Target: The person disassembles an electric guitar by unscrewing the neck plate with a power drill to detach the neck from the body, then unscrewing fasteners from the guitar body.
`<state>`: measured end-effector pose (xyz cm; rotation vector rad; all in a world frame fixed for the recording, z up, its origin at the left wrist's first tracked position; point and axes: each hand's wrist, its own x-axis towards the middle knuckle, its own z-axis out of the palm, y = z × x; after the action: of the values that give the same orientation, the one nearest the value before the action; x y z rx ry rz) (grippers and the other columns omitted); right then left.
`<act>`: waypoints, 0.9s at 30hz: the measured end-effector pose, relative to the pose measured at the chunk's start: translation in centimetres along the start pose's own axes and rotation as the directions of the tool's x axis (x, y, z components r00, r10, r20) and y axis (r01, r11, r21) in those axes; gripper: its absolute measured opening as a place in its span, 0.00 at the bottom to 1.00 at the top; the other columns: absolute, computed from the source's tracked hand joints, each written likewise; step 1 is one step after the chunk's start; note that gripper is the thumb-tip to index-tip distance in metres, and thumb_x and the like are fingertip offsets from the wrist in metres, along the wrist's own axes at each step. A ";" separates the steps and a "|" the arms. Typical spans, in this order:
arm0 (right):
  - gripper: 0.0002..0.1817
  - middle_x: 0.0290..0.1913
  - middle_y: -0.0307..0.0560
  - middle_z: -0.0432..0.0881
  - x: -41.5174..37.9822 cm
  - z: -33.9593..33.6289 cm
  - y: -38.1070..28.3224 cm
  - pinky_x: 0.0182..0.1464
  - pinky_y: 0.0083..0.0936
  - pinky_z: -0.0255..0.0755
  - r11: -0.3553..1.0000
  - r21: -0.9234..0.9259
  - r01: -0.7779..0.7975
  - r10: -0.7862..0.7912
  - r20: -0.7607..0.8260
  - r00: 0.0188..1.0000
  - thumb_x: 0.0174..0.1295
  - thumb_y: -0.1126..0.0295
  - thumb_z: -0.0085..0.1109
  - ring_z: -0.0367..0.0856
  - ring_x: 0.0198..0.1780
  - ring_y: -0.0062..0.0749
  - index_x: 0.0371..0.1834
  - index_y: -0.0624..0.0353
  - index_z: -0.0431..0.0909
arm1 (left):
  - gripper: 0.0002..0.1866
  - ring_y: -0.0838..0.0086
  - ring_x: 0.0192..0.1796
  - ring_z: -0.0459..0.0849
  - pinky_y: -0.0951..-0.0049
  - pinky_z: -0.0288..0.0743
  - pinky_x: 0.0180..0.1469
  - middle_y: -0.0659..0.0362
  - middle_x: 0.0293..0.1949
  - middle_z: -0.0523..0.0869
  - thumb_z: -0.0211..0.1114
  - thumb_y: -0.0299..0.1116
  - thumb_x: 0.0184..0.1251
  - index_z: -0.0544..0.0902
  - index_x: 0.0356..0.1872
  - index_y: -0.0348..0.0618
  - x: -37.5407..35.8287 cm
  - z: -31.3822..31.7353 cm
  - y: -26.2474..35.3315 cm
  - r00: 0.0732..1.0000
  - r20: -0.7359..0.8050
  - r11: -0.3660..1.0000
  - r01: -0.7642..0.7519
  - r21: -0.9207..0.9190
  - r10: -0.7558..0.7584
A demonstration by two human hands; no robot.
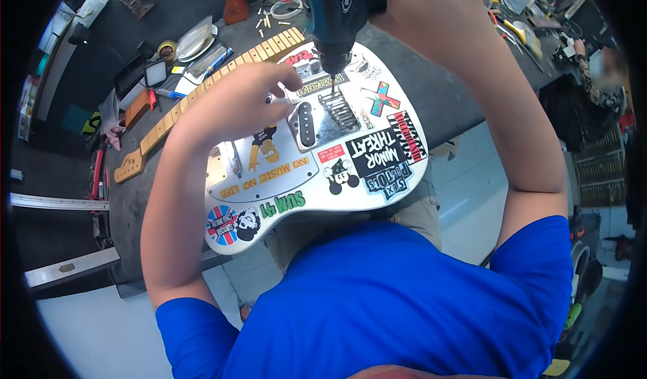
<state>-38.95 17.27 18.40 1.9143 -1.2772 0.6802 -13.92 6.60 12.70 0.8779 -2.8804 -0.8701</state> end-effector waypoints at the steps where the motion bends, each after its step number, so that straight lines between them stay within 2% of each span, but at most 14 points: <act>1: 0.47 0.37 0.44 0.88 -0.1 0.2 0.1 0.50 0.39 0.65 1.000 -0.003 -0.006 0.006 -0.009 1.000 0.56 0.65 0.80 0.89 0.43 0.44 0.76 0.58 0.60 | 0.18 0.62 0.58 0.88 0.62 0.82 0.61 0.53 0.53 0.91 0.72 0.27 0.66 0.87 0.57 0.39 -0.7 -0.1 0.3 1.000 0.019 0.999 0.021 0.043 -0.022; 2: 0.47 0.37 0.44 0.88 -0.1 0.4 0.1 0.50 0.39 0.65 1.000 -0.006 -0.011 0.011 -0.018 1.000 0.56 0.65 0.80 0.89 0.43 0.44 0.76 0.58 0.61 | 0.17 0.59 0.55 0.88 0.62 0.81 0.60 0.51 0.51 0.90 0.73 0.28 0.65 0.89 0.55 0.39 -0.9 0.7 -1.3 0.985 -0.027 0.973 -0.165 0.161 0.172; 4: 0.46 0.37 0.44 0.88 0.4 -0.7 -0.7 0.50 0.39 0.67 0.998 0.023 -0.053 0.053 0.035 0.998 0.55 0.66 0.80 0.89 0.43 0.44 0.76 0.57 0.62 | 0.17 0.59 0.56 0.88 0.61 0.81 0.61 0.51 0.51 0.90 0.74 0.28 0.64 0.89 0.54 0.40 -0.8 1.8 -2.2 0.982 -0.049 0.979 -0.179 0.095 0.184; 7: 0.45 0.37 0.46 0.88 0.8 0.3 0.2 0.49 0.41 0.70 0.999 0.025 -0.019 0.021 -0.065 0.998 0.55 0.65 0.81 0.90 0.41 0.46 0.74 0.57 0.63 | 0.18 0.57 0.58 0.86 0.61 0.80 0.63 0.51 0.54 0.89 0.73 0.27 0.64 0.89 0.56 0.41 -0.8 2.1 -1.9 0.968 -0.078 0.969 -0.231 0.089 0.238; 10: 0.44 0.37 0.47 0.89 1.9 -1.2 0.0 0.48 0.42 0.76 0.994 0.009 -0.113 0.113 -0.089 0.990 0.55 0.65 0.82 0.91 0.40 0.48 0.72 0.57 0.64 | 0.21 0.59 0.58 0.86 0.60 0.80 0.63 0.51 0.55 0.89 0.72 0.25 0.65 0.88 0.60 0.42 -0.5 3.5 -2.8 0.918 -0.194 0.937 -0.331 0.111 0.347; 13: 0.43 0.36 0.48 0.89 2.1 -1.1 0.1 0.45 0.40 0.80 0.996 0.026 -0.080 0.083 -0.171 0.982 0.56 0.64 0.82 0.92 0.39 0.46 0.71 0.58 0.64 | 0.22 0.62 0.57 0.86 0.61 0.80 0.62 0.52 0.54 0.89 0.71 0.24 0.66 0.87 0.62 0.44 -0.5 4.0 -2.4 0.963 -0.208 0.972 -0.201 -0.124 0.173; 14: 0.43 0.37 0.48 0.89 1.9 -1.2 0.2 0.45 0.40 0.80 0.998 -0.045 -0.037 0.029 -0.148 0.989 0.56 0.64 0.82 0.92 0.39 0.46 0.71 0.58 0.64 | 0.21 0.64 0.54 0.87 0.64 0.80 0.59 0.53 0.51 0.90 0.69 0.22 0.67 0.88 0.61 0.44 -0.1 4.0 -2.9 0.943 -0.223 0.954 -0.276 -0.120 0.245; 16: 0.44 0.38 0.48 0.89 1.9 -1.4 -0.3 0.46 0.41 0.79 1.000 -0.018 -0.007 0.005 -0.098 0.995 0.56 0.63 0.82 0.92 0.39 0.47 0.71 0.57 0.63 | 0.20 0.67 0.51 0.88 0.65 0.81 0.57 0.55 0.49 0.91 0.68 0.21 0.67 0.88 0.60 0.43 -0.1 3.7 -2.7 0.961 -0.184 0.949 -0.241 -0.204 0.205; 17: 0.44 0.38 0.48 0.89 2.1 -1.4 -1.1 0.46 0.42 0.78 0.996 0.080 -0.024 0.030 -0.072 0.997 0.56 0.63 0.82 0.92 0.40 0.48 0.72 0.57 0.63 | 0.19 0.68 0.49 0.88 0.66 0.81 0.56 0.56 0.48 0.91 0.68 0.21 0.68 0.88 0.59 0.43 -0.1 3.6 -2.5 0.969 -0.164 0.944 -0.223 -0.245 0.186; 19: 0.44 0.39 0.47 0.89 2.0 -1.0 -1.5 0.47 0.43 0.77 0.989 0.147 -0.020 0.030 -0.072 0.997 0.57 0.62 0.82 0.92 0.40 0.48 0.72 0.57 0.62 | 0.16 0.71 0.47 0.88 0.67 0.81 0.54 0.57 0.46 0.92 0.67 0.20 0.68 0.89 0.56 0.42 -0.2 3.6 -2.1 0.965 -0.179 0.942 -0.234 -0.240 0.194; 22: 0.44 0.38 0.47 0.89 1.3 0.0 -1.5 0.47 0.42 0.74 0.998 0.059 0.002 0.004 -0.102 0.995 0.59 0.60 0.81 0.92 0.40 0.47 0.73 0.56 0.61 | 0.14 0.72 0.48 0.89 0.67 0.82 0.53 0.57 0.45 0.92 0.65 0.20 0.70 0.89 0.53 0.40 -0.2 3.8 -2.3 0.951 -0.199 0.941 -0.275 -0.196 0.237; 25: 0.42 0.37 0.46 0.89 1.2 -0.5 -2.2 0.47 0.42 0.71 0.996 0.036 -0.082 0.083 -0.012 0.997 0.62 0.60 0.78 0.91 0.40 0.46 0.74 0.56 0.61 | 0.13 0.70 0.49 0.91 0.66 0.82 0.54 0.55 0.44 0.93 0.64 0.20 0.70 0.89 0.52 0.39 0.1 4.3 -3.0 0.949 -0.195 0.929 -0.289 -0.233 0.246; 27: 0.41 0.36 0.46 0.89 1.7 -1.4 -3.0 0.47 0.42 0.70 0.987 0.083 -0.134 0.130 0.054 0.990 0.63 0.61 0.77 0.91 0.39 0.45 0.74 0.56 0.61 | 0.13 0.68 0.50 0.92 0.65 0.83 0.55 0.53 0.43 0.93 0.63 0.20 0.71 0.89 0.51 0.39 0.3 4.3 -3.1 0.952 -0.188 0.924 -0.286 -0.252 0.243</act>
<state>-35.59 18.19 19.66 1.9390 -1.4362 0.7721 -13.25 6.55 7.42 0.4891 -2.5776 -1.0847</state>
